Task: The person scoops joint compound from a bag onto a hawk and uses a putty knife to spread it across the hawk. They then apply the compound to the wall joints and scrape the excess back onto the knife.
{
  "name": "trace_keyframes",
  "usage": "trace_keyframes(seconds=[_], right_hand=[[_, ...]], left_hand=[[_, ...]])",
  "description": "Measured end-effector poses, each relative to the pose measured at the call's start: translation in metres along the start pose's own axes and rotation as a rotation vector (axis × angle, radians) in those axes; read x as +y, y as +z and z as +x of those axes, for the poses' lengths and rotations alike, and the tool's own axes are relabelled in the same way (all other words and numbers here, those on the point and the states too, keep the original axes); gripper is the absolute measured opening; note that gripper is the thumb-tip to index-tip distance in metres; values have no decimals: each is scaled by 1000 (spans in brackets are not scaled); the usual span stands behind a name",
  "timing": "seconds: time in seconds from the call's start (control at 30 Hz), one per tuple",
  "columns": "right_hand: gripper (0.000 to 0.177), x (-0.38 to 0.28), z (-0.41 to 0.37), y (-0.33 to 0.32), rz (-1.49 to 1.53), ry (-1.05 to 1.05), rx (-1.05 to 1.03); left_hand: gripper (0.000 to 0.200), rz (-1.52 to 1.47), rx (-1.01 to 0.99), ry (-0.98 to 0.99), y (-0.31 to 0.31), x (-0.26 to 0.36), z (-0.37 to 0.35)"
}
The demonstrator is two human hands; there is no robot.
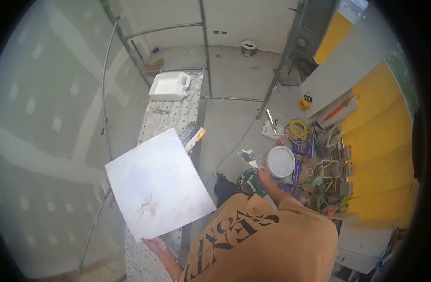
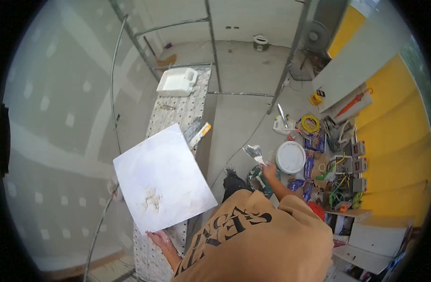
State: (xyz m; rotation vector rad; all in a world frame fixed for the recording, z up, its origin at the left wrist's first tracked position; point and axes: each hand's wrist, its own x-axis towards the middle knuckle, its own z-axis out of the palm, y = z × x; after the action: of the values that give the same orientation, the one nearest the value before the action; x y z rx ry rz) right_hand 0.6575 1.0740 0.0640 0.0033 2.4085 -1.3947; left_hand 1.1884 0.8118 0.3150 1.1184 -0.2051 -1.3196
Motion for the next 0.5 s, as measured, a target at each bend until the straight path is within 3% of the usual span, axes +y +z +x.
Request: trace_keyframes(seconds=[0.07, 0.17, 0.23, 0.27, 0.33, 0.4, 0.5], right_hand=[[39, -25, -27, -40, -124, 48, 50], [38, -7, -35, -70, -16, 147, 118], [21, 30, -25, -80, 96, 40, 244], [21, 35, -22, -88, 99, 46, 254], [19, 40, -13, -105, 137, 64, 268], [24, 44, 0, -117, 171, 140, 284], [31, 21, 27, -131, 203, 275, 304]], left_hand=[[55, -33, -165, -82, 40, -20, 15], [55, 37, -495, -182, 106, -79, 42], [54, 34, -592, -286, 173, -113, 23], [54, 37, -596, -351, 208, -129, 7], [53, 153, -827, -343, 240, -201, 42], [52, 22, -763, -531, 311, -240, 0], [51, 54, -766, -571, 376, -329, -3]])
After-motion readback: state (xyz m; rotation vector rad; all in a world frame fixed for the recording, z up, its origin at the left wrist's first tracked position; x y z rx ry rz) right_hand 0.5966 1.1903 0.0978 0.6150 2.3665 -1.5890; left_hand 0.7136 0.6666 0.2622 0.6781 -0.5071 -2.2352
